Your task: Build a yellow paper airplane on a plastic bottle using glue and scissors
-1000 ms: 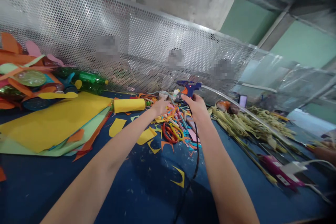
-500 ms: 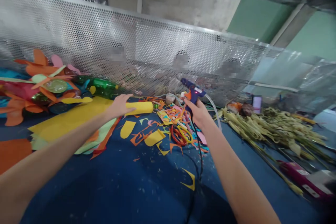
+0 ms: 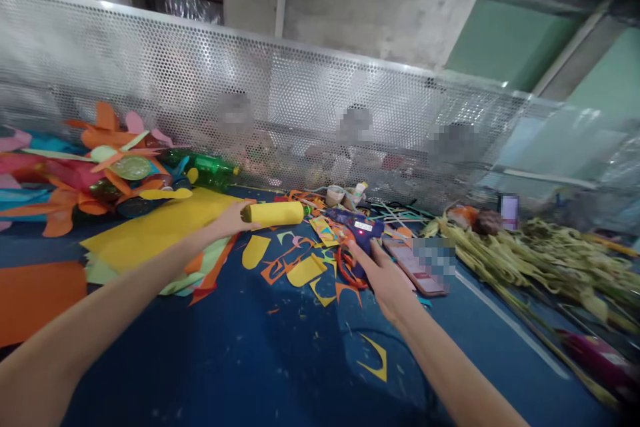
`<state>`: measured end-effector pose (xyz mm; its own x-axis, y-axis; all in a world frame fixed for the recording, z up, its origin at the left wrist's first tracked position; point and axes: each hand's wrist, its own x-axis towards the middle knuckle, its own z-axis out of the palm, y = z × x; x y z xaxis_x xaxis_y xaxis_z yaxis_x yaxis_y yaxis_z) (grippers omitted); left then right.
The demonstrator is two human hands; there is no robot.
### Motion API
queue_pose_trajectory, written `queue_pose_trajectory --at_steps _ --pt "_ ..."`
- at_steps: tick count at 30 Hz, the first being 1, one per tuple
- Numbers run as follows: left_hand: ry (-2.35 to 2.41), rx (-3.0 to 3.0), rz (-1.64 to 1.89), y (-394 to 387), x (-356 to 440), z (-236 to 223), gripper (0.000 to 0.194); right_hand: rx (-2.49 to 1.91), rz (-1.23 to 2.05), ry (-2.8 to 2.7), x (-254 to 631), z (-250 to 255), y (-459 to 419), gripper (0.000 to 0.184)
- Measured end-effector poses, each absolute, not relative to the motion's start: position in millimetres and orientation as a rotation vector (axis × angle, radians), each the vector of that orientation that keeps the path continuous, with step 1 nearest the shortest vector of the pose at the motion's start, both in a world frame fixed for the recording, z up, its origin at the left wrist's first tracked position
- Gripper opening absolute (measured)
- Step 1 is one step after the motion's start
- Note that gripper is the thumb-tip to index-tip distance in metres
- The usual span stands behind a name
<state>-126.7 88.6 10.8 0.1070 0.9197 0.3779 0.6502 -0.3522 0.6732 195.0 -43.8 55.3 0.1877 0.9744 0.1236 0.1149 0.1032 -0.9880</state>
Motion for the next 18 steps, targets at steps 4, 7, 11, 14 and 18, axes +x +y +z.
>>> queue_pose_trajectory --at_steps 4,7,11,14,18 --pt "1.492 2.209 1.221 73.6 -124.4 9.2 0.068 -1.136 1.157 -1.189 189.7 41.2 -51.3 0.033" --pt "1.45 2.243 1.306 60.9 -117.3 12.1 0.066 -1.116 1.242 -1.277 182.3 33.1 -54.0 0.033" --pt "1.285 2.024 1.513 42.0 -99.3 17.6 0.063 -1.167 1.209 -1.4 173.6 25.3 -63.2 0.033" --pt "1.068 1.72 1.564 26.8 -82.5 22.6 0.06 -1.138 1.278 -1.404 167.6 22.4 -74.1 0.038" --pt "0.887 1.308 1.425 11.9 -64.2 27.5 0.044 -1.181 1.281 -1.42 161.2 22.3 -85.6 0.038"
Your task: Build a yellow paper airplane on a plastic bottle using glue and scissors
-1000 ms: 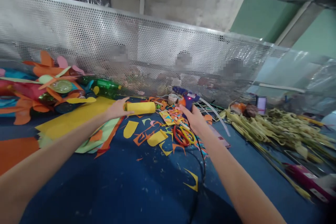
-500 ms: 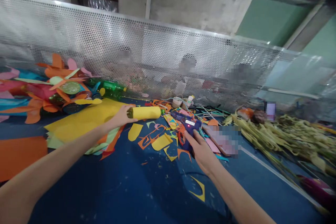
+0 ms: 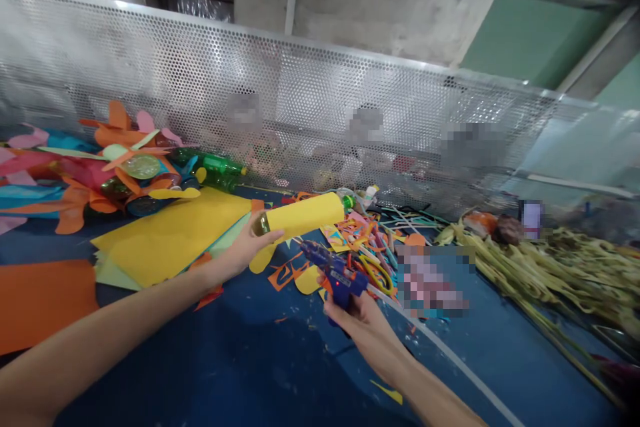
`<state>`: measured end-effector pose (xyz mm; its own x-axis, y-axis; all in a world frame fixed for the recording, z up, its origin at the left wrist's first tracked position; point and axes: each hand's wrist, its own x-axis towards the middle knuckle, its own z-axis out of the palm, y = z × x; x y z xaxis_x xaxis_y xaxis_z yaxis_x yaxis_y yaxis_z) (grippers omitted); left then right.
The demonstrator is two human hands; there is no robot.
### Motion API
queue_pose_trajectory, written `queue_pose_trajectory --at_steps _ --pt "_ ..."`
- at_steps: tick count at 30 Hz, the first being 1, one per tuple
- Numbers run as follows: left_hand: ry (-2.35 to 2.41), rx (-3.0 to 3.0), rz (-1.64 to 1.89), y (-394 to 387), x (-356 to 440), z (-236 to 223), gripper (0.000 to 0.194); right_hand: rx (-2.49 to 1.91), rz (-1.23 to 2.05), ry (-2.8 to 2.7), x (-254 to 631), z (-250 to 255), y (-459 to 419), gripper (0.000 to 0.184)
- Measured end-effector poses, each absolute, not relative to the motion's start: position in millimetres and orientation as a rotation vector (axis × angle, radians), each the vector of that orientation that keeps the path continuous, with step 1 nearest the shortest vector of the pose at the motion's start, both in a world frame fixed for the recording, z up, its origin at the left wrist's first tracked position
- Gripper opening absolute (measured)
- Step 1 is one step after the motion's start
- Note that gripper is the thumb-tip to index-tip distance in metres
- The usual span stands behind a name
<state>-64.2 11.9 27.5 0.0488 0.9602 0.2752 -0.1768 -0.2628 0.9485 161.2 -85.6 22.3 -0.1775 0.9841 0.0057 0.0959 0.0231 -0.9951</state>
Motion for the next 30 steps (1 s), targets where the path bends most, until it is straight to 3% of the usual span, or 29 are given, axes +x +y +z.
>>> queue_pose_trajectory --at_steps 4,10,18,25,30 --pt "0.785 0.905 1.306 5.3 -54.5 27.1 0.042 -1.23 1.117 -1.473 160.4 24.0 -88.2 0.035" --pt "0.696 0.878 1.195 -0.9 -50.0 22.9 0.043 -1.237 0.67 -1.788 163.0 27.4 -84.8 0.032" --pt "0.836 1.054 1.26 -2.9 -50.9 21.0 0.055 -1.275 0.634 -1.712 166.7 26.5 -77.8 0.033" --pt "0.92 1.245 1.369 7.1 -53.9 12.1 0.058 -1.269 0.87 -1.342 181.1 39.7 -61.8 0.037" --pt "0.865 1.483 1.302 2.1 -55.0 16.8 0.061 -1.268 0.699 -1.174 202.4 32.4 -41.1 0.037"
